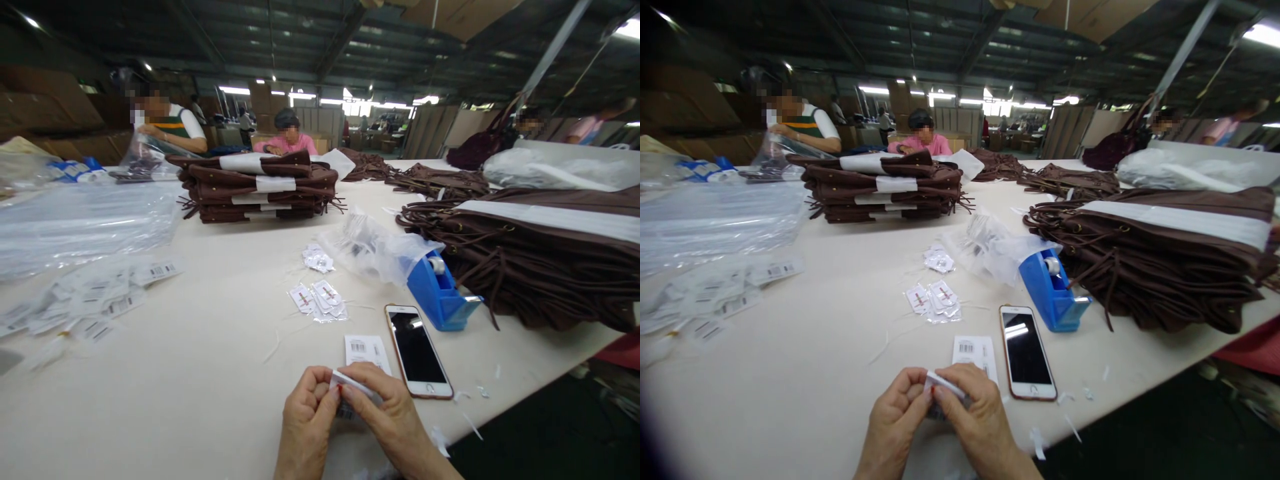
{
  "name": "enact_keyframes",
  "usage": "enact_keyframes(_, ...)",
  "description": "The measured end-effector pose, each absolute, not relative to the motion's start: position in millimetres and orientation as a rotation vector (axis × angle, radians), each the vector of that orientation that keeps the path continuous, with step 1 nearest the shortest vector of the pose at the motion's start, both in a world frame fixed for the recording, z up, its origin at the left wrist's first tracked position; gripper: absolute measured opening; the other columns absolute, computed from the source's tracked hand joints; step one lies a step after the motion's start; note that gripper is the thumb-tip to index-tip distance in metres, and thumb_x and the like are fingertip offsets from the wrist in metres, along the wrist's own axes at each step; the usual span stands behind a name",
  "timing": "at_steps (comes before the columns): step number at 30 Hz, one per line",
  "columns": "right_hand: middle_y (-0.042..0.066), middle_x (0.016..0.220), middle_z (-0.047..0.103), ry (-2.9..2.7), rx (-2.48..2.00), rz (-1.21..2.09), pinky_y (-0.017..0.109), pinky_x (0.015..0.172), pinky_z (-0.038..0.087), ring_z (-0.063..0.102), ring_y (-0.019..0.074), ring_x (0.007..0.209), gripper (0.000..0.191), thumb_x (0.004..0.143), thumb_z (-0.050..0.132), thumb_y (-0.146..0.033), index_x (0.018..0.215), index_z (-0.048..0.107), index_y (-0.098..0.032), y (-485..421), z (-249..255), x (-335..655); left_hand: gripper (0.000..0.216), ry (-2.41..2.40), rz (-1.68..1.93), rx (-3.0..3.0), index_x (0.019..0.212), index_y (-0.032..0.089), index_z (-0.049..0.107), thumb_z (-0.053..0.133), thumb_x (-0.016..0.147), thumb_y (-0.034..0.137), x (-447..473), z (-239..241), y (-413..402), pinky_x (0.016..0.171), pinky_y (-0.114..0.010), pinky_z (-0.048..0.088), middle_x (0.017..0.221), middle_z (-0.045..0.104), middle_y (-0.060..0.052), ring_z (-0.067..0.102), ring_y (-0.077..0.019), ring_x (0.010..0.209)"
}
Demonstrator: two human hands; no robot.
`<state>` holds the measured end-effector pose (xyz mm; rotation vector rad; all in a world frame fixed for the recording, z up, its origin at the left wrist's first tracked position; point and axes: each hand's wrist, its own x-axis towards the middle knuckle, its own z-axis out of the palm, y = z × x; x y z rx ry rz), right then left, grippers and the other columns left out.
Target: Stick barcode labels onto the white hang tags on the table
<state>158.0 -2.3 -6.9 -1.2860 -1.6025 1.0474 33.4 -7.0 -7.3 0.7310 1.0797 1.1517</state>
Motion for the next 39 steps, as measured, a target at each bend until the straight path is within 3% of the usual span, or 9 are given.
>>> enact_keyframes(11, 0.004, 0.082, 0.066, -1.548, -1.281, 1.053, 0.028, 0.076, 0.047, 0.059, 0.0173, 0.082, 0.022, 0.082, 0.048, -0.032, 0.087, 0.067, -0.022, -1.0, -7.2, 157.1, 0.025, 1.178, 1.145, 0.792, 0.073, 0.016, 0.053, 0.062, 0.065, 0.038, 34.2, -20.8, -7.6, 0.049, -0.018, 0.033, 0.052, 0.054, 0.004, 0.046, -0.0089, 0.05)
enact_keyframes(15, 0.004, 0.094, 0.064, -1.607, -1.226, 0.552, 0.034, 0.084, 0.043, 0.057, 0.0194, 0.091, 0.017, 0.081, 0.051, -0.025, 0.092, 0.064, -0.025, 4.6, -9.3, 169.5, 0.025, 1.168, 1.084, 0.771, 0.072, 0.017, 0.051, 0.06, 0.065, 0.039, 33.4, -26.1, -3.8, 0.045, -0.018, 0.03, 0.05, 0.054, 0.004, 0.043, -0.008, 0.045)
enact_keyframes(17, 0.005, 0.1, 0.062, -1.71, -1.123, 0.241, 0.041, 0.091, 0.036, 0.054, 0.0212, 0.096, 0.024, 0.078, 0.056, -0.025, 0.102, 0.059, -0.027, 8.5, -6.4, 179.4, 0.022, 1.203, 1.018, 0.831, 0.07, 0.017, 0.053, 0.056, 0.068, 0.038, 30.5, -26.9, -0.1, 0.043, -0.019, 0.029, 0.048, 0.054, 0.003, 0.043, -0.0087, 0.042)
enact_keyframes(19, 0.005, 0.1, 0.062, -1.826, -1.025, 0.053, 0.046, 0.092, 0.033, 0.054, 0.0229, 0.097, 0.038, 0.073, 0.061, -0.032, 0.11, 0.053, -0.027, 11.8, -1.5, 188.6, 0.018, 1.307, 0.967, 1.008, 0.072, 0.017, 0.059, 0.055, 0.067, 0.034, 25.6, -25.2, 3.8, 0.048, -0.022, 0.035, 0.056, 0.06, 0.0, 0.05, -0.0126, 0.05)
enact_keyframes(21, 0.006, 0.099, 0.062, -1.906, -0.969, -0.054, 0.047, 0.092, 0.033, 0.055, 0.0244, 0.096, 0.053, 0.067, 0.065, -0.043, 0.115, 0.048, -0.028, 13.8, 3.1, 194.9, 0.021, 1.488, 1.018, 1.225, 0.078, 0.018, 0.065, 0.059, 0.063, 0.031, 19.5, -19.8, 6.3, 0.068, -0.028, 0.042, 0.081, 0.066, -0.006, 0.057, -0.0203, 0.076)
enact_keyframes(23, 0.006, 0.098, 0.063, -1.953, -0.934, -0.124, 0.047, 0.09, 0.034, 0.056, 0.0253, 0.095, 0.062, 0.061, 0.065, -0.052, 0.116, 0.046, -0.028, 14.4, 6.0, 197.6, 0.024, 1.621, 1.115, 1.349, 0.081, 0.019, 0.066, 0.062, 0.061, 0.031, 13.8, -10.5, 6.6, 0.082, -0.032, 0.038, 0.095, 0.064, -0.008, 0.053, -0.0246, 0.094)
enact_keyframes(26, 0.007, 0.094, 0.066, -1.996, -0.896, -0.202, 0.047, 0.09, 0.035, 0.059, 0.0254, 0.092, 0.066, 0.056, 0.065, -0.058, 0.112, 0.047, -0.029, 14.4, 7.0, 197.5, 0.027, 1.486, 1.034, 1.186, 0.065, 0.018, 0.064, 0.054, 0.068, 0.043, 8.9, 7.4, 3.3, 0.06, -0.027, 0.04, 0.067, 0.062, -0.006, 0.055, -0.0179, 0.066)
enact_keyframes(28, 0.006, 0.092, 0.067, -2.025, -0.884, -0.232, 0.046, 0.09, 0.035, 0.06, 0.0248, 0.09, 0.062, 0.057, 0.064, -0.059, 0.109, 0.049, -0.029, 14.5, 6.6, 196.7, 0.038, 1.299, 0.895, 0.986, 0.056, 0.015, 0.059, 0.051, 0.069, 0.051, 8.4, 17.5, 0.3, 0.044, -0.022, 0.031, 0.048, 0.054, -0.002, 0.045, -0.0111, 0.046)
enact_keyframes(39, 0.01, 0.088, 0.065, -2.079, -0.743, -0.329, 0.047, 0.089, 0.034, 0.057, 0.0235, 0.092, 0.05, 0.069, 0.057, -0.054, 0.099, 0.053, -0.014, 17.9, 2.3, 194.0, 0.037, 1.101, 0.719, 0.671, 0.054, 0.014, 0.05, 0.067, 0.052, 0.047, 14.5, 16.2, -1.8, 0.035, -0.016, 0.022, 0.039, 0.05, 0.002, 0.037, -0.0044, 0.034)
